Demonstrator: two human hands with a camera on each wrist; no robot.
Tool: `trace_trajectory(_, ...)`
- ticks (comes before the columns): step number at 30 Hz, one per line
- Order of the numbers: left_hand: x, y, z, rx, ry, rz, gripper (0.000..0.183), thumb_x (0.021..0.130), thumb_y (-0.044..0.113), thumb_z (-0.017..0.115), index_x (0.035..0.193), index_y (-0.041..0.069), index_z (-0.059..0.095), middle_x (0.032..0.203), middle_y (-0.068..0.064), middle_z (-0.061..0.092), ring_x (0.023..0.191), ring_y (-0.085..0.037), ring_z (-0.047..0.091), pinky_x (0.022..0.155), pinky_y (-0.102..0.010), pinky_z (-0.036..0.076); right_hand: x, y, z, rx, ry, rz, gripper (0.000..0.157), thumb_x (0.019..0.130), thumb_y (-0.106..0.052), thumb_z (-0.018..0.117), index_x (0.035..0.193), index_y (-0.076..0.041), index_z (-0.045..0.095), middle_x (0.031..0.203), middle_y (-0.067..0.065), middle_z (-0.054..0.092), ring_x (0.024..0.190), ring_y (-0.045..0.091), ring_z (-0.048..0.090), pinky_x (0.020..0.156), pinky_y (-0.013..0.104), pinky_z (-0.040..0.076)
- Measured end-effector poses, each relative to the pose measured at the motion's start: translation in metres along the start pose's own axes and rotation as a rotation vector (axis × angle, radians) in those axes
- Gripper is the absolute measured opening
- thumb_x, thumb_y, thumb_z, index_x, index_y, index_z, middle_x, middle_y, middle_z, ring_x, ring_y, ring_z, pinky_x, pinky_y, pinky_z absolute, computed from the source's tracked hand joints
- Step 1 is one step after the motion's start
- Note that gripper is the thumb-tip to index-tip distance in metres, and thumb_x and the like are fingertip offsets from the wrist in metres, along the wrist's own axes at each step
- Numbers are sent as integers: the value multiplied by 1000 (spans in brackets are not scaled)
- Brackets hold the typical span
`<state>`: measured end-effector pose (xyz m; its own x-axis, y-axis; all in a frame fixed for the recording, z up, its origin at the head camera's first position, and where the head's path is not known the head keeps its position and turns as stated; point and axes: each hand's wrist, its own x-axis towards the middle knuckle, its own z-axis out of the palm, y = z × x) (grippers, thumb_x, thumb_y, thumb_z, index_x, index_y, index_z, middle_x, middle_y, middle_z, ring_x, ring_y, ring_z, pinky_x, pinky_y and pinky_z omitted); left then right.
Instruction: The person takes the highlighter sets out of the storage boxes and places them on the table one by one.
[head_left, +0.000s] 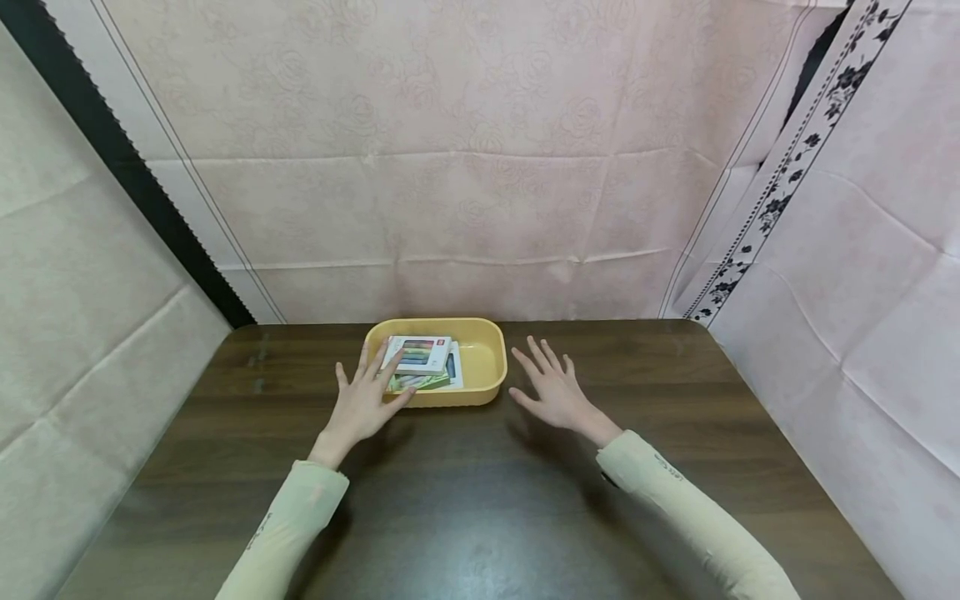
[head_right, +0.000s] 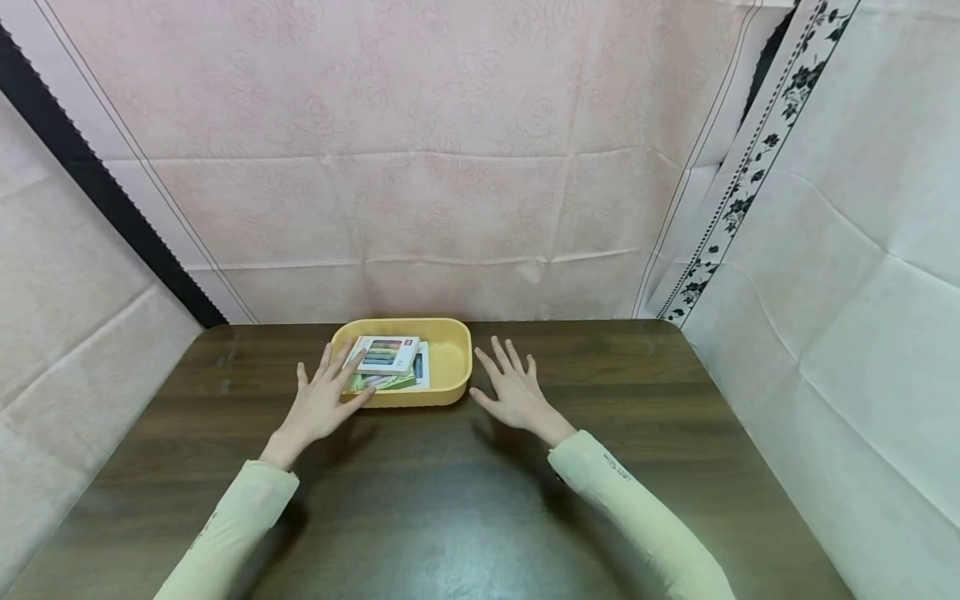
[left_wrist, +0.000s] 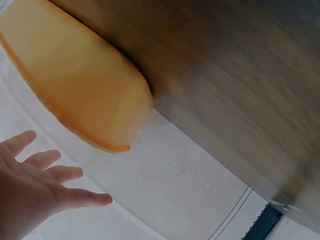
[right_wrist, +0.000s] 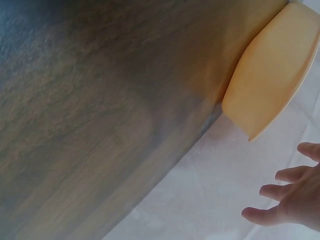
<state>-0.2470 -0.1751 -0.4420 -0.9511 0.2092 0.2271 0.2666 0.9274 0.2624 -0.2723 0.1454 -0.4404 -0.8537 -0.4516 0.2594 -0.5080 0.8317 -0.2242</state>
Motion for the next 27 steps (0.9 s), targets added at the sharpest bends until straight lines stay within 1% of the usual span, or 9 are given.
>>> trace_trajectory(6, 0, -1, 0, -20, 30, 1, 67, 86, 53, 46, 141, 21, 28, 151, -7, 11, 138, -35, 1, 98, -71, -1, 1, -2, 1, 6, 4, -13, 63, 88, -46, 46, 141, -18, 28, 150, 12, 13, 137, 34, 13, 98, 67, 16)
trace_trajectory(10, 0, -2, -1, -17, 46, 0, 65, 86, 53, 45, 140, 18, 31, 151, -7, 14, 138, -36, 3, 98, -70, 1, 2, -2, 3, 12, 5, -15, 62, 88, -45, 47, 141, -17, 29, 150, 12, 14, 137, 34, 14, 98, 67, 16)
trace_trajectory(17, 2, -3, -1, -31, 65, 2, 62, 87, 50, 47, 139, 18, 34, 149, -9, 19, 138, -36, 5, 98, -70, 1, 4, -3, 4, 30, 20, -8, 60, 88, -41, 49, 139, -17, 31, 149, 13, 17, 137, 34, 15, 98, 67, 16)
trace_trajectory(23, 2, -2, -2, -32, 53, -4, 63, 87, 51, 45, 138, 16, 34, 150, -9, 17, 138, -36, 4, 98, -70, 1, 4, -3, 5, 25, 16, 3, 58, 89, -40, 49, 140, -19, 31, 149, 12, 17, 137, 33, 16, 98, 66, 16)
trace_trajectory(27, 3, -3, -2, -32, 58, -2, 63, 87, 52, 44, 139, 16, 34, 149, -11, 20, 138, -37, 5, 98, -70, 2, 4, -2, 5, 20, 14, 11, 58, 89, -43, 47, 140, -19, 31, 149, 12, 17, 137, 33, 16, 99, 66, 16)
